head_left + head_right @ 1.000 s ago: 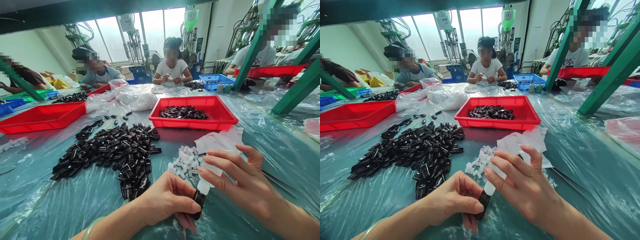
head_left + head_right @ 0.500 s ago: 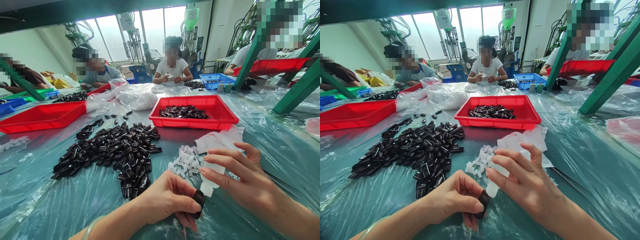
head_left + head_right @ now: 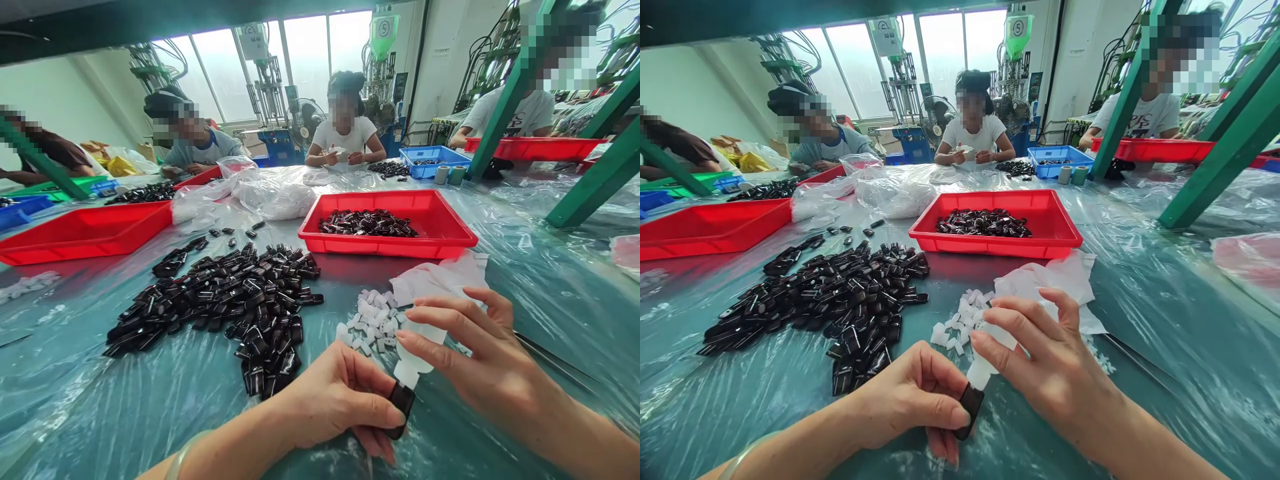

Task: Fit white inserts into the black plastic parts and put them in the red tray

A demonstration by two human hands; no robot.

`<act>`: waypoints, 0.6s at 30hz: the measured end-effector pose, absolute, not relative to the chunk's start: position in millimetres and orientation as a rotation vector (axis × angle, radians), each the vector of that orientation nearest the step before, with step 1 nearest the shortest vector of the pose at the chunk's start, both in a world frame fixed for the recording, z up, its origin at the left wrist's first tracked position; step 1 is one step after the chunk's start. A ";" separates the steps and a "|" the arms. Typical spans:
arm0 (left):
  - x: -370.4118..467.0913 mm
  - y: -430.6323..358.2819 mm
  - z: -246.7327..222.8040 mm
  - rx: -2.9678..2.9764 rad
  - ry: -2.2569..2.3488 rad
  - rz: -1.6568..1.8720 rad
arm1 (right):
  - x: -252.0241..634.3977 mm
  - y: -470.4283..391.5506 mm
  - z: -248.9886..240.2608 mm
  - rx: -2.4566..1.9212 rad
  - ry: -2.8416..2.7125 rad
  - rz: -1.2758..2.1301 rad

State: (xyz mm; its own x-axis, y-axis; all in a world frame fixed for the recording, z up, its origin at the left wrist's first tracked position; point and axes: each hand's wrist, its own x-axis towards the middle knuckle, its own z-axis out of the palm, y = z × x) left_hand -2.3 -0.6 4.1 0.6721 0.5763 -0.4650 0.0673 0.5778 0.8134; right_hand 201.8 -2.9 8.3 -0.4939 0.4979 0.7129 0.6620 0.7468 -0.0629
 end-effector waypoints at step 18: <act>-2.7 -0.2 5.1 0.922 0.791 0.339 | 206.4 -0.4 12.5 -0.813 -2.247 -0.265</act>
State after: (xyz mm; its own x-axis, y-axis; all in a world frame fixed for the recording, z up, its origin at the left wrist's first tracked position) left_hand -2.7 -0.2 5.1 0.6761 0.5750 -0.4608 0.0626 0.5782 0.8135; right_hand 206.4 -0.4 12.5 -0.5414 0.4755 0.6934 0.6239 0.7801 -0.0479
